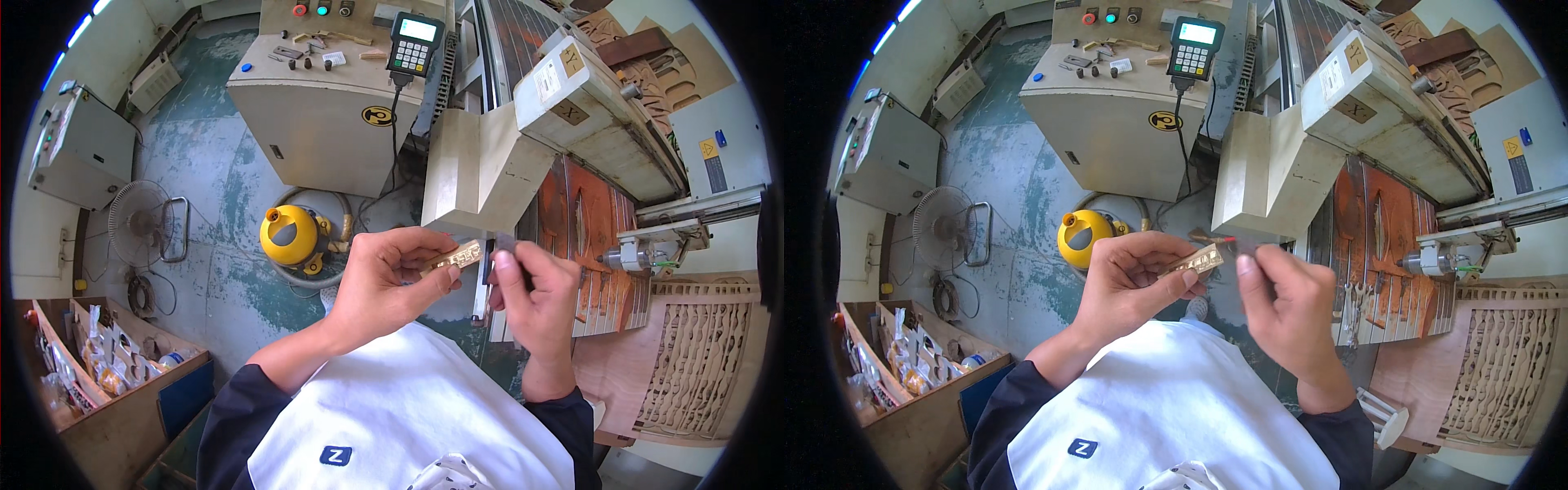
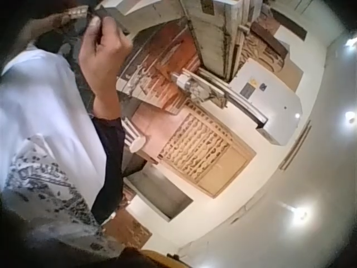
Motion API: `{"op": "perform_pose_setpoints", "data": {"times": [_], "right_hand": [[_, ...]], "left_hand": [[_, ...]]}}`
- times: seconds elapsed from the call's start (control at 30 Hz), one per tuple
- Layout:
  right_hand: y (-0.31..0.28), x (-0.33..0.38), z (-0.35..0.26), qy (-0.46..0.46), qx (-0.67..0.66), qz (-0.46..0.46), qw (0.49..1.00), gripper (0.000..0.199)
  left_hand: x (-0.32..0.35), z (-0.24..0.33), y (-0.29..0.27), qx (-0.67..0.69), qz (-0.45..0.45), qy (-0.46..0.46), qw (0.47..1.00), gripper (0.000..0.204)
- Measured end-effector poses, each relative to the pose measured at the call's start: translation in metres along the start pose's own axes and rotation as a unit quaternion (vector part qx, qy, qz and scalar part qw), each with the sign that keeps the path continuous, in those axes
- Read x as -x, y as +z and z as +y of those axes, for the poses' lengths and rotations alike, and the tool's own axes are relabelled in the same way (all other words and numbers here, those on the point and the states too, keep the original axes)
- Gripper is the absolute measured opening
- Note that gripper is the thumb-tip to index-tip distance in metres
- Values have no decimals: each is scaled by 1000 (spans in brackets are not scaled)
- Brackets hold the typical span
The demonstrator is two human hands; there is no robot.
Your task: Loosen a nut on a machine spindle using wrenches and inspect a small wooden component.
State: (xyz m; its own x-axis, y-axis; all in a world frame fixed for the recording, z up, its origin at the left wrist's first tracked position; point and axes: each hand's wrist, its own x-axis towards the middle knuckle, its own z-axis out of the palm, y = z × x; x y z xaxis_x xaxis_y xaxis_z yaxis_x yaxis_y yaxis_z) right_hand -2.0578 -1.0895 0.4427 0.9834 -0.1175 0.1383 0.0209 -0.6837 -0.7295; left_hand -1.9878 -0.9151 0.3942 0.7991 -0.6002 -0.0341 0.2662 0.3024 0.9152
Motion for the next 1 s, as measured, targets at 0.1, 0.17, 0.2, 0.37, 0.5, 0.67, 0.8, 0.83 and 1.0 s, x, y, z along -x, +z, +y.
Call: {"op": "perform_pose_setpoints", "data": {"times": [0.1,0.17,0.2,0.37,0.5,0.67,0.8,0.83,1.0], "right_hand": [[1,2,-6,-27,-7,1,1000,21],[4,0,-4,-48,12,0,999,21],[5,-2,-3,-69,31,-1,997,21],[-4,1,2,-29,4,7,1000,18],[4,5,-2,-63,6,-25,998,14],[11,10,-5,-44,4,-5,999,10],[11,10,-5,-42,20,2,999,10],[11,10,-4,-42,19,2,999,10],[10,12,1,-30,16,6,999,11]], "left_hand": [[0,-2,2,-11,3,4,1000,21],[1,-1,1,-13,5,3,1000,22],[2,0,2,-14,5,3,1000,22],[0,3,0,31,-7,-35,999,21],[0,3,1,48,-6,-45,998,21],[-2,5,0,51,-16,-52,997,20],[-2,5,-1,58,-16,-64,996,21],[-2,5,-1,58,-16,-65,996,21],[-3,1,-3,56,-21,-65,996,20]]}}
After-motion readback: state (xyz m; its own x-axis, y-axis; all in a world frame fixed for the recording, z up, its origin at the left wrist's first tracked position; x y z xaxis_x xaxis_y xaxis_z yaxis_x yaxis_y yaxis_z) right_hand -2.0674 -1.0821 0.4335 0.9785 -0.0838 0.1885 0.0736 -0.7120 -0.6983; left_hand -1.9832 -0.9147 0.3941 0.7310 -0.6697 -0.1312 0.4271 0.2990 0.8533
